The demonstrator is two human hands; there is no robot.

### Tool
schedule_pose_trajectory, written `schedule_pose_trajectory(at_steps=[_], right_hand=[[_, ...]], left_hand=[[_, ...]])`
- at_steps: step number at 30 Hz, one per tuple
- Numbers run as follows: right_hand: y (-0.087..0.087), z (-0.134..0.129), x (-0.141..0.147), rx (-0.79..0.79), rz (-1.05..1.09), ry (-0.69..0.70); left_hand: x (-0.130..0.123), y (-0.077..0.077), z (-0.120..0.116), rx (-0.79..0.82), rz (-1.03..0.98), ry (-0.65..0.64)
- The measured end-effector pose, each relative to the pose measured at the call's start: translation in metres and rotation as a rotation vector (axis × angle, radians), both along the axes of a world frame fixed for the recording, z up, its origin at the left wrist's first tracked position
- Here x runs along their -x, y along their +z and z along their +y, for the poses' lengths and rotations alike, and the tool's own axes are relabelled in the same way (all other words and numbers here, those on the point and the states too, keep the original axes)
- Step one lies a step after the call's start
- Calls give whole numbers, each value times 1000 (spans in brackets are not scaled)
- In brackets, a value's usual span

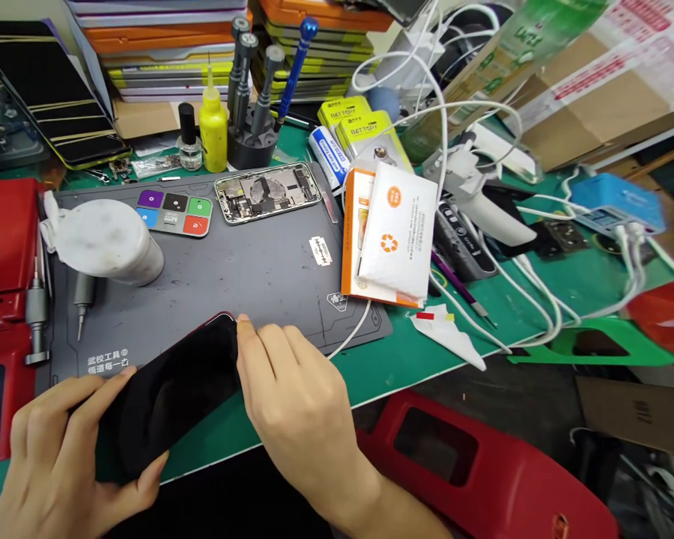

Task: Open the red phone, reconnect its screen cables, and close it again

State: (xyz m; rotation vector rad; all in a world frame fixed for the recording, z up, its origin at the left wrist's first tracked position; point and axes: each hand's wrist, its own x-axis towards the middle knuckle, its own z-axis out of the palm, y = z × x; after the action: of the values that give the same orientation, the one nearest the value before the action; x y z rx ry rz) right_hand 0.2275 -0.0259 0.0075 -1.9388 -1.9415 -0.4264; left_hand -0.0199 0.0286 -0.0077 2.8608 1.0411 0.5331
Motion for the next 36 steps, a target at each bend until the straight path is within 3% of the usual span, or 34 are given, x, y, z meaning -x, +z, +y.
schedule_pose_trajectory(at_steps=[2,4,7,9,12,16,20,24,30,36], right_hand=[[-1,1,-4,-3,86,8],[0,3,-12,35,341,-22],[3,7,-25,182,756,-96],[5,9,-30,276,876,-128],[5,9,-27,265,801,-127],[0,4,-10,22,335,-64],[-6,4,2,-54,56,-34],[-8,9,-3,3,375,-96],[0,19,-28,250,843,-103],[-3,17,-36,263,876,-119]], left_hand=[[-1,1,1,3,5,-15],[-1,1,2,-2,4,-24],[-2,1,3,-15,2,-18],[-2,1,3,-19,2,-17],[-2,1,3,-22,-2,-18],[0,2,3,-13,-4,-20],[0,2,3,-4,-2,-19],[-1,3,3,-10,14,-15],[0,2,3,-9,8,-6],[0,0,4,-27,-32,-15]])
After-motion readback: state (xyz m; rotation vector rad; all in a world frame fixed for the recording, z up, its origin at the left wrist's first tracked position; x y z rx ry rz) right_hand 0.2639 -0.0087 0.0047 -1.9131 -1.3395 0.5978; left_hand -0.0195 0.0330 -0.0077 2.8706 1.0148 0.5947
